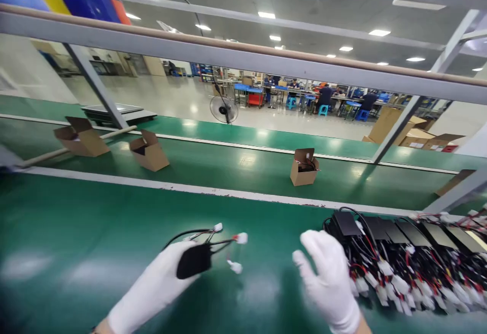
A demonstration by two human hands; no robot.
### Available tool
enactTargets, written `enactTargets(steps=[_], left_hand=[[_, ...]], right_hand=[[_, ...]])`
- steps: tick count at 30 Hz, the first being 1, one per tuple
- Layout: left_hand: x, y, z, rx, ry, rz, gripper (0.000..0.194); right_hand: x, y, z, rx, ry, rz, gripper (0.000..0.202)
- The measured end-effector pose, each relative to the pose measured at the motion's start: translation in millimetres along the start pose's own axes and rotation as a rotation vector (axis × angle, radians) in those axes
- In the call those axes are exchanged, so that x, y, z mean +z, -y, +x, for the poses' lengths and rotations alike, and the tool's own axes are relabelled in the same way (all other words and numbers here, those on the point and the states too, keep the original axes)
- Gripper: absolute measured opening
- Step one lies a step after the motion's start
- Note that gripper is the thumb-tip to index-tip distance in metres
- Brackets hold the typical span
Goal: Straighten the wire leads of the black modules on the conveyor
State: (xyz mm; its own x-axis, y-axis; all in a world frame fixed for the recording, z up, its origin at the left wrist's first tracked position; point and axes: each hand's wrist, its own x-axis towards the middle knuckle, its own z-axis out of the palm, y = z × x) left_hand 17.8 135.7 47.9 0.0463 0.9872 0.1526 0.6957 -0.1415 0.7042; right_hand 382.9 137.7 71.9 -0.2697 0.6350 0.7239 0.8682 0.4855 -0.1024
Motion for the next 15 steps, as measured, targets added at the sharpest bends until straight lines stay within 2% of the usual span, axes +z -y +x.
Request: enactTargets(steps=[2,4,5,7,10,15], left_hand=[[14.3,-25,-8,0.139,0.070,0.041,0.019],[29.6,-39,-15,0.287,0.046,0.077,0.027],[36.3,-42,-17,0.350,0.019,0.083,0.032],[46.4,-45,-21,0.427,-0.027,0.075,0.038],[52.7,-48,-23,0.423,-0.012,0.028,0.031],[52.4,-52,-23,0.415,0.022,-0.007,0.025]], right_hand=[[26,32,-1,-0.140,0.137,0.104,0.059],[46,58,-4,-0.238,0.220,0.188,0.086],[53,67,-5,-0.258,0.239,0.223,0.090],[62,76,-8,-0.249,0.250,0.276,0.079],[66,75,-13,-0.203,0.260,0.315,0.063],[63,69,-18,-0.207,0.290,0.341,0.062]])
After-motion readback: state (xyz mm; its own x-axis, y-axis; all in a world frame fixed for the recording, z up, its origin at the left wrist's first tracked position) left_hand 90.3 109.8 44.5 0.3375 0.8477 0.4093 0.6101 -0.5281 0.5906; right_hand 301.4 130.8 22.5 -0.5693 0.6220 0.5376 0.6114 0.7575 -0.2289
